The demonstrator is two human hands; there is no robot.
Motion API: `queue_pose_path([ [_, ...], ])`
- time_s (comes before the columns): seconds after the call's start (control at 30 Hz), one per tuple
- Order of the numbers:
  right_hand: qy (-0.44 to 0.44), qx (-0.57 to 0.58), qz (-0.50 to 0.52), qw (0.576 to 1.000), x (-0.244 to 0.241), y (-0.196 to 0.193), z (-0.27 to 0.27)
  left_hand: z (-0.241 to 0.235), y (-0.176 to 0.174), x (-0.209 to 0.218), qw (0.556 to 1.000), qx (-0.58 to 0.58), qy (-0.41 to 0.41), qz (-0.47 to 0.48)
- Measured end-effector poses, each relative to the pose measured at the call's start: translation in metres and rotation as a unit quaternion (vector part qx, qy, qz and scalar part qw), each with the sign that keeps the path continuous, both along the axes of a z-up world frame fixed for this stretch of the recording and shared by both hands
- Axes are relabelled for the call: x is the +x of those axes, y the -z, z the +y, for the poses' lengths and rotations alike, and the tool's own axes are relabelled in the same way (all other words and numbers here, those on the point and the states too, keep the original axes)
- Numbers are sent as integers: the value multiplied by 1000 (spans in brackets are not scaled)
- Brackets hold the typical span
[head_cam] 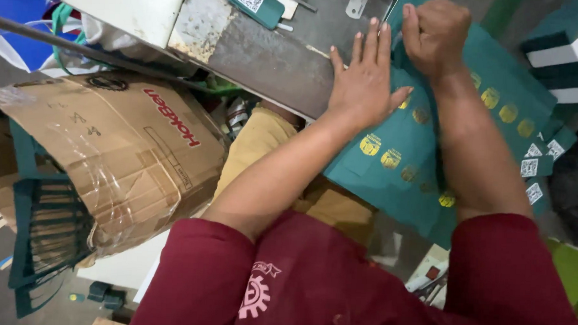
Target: The person separates small printed labels or cards from a larger sheet.
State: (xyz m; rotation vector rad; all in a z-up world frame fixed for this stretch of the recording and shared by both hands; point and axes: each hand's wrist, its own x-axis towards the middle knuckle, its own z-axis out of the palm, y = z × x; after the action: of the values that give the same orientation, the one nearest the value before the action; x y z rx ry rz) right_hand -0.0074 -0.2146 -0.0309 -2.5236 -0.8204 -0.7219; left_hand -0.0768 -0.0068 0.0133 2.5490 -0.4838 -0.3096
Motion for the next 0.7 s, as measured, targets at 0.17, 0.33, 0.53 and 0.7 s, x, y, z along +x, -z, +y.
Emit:
queue_pose_path([
  [0.17,55,-194,16,979,0,-27,29,4,-1,4,999,31,8,6],
  [0.33,182,-393,264,862,-3,-30,72,-7,28,-1,997,24,66,-26],
  [0.53,219,-204,161,941,-27,-35,58,-5,13,3,997,38,49,36],
  [0.7,290,55,92,951,-24,47,23,-3,7,0,998,47,3,33],
])
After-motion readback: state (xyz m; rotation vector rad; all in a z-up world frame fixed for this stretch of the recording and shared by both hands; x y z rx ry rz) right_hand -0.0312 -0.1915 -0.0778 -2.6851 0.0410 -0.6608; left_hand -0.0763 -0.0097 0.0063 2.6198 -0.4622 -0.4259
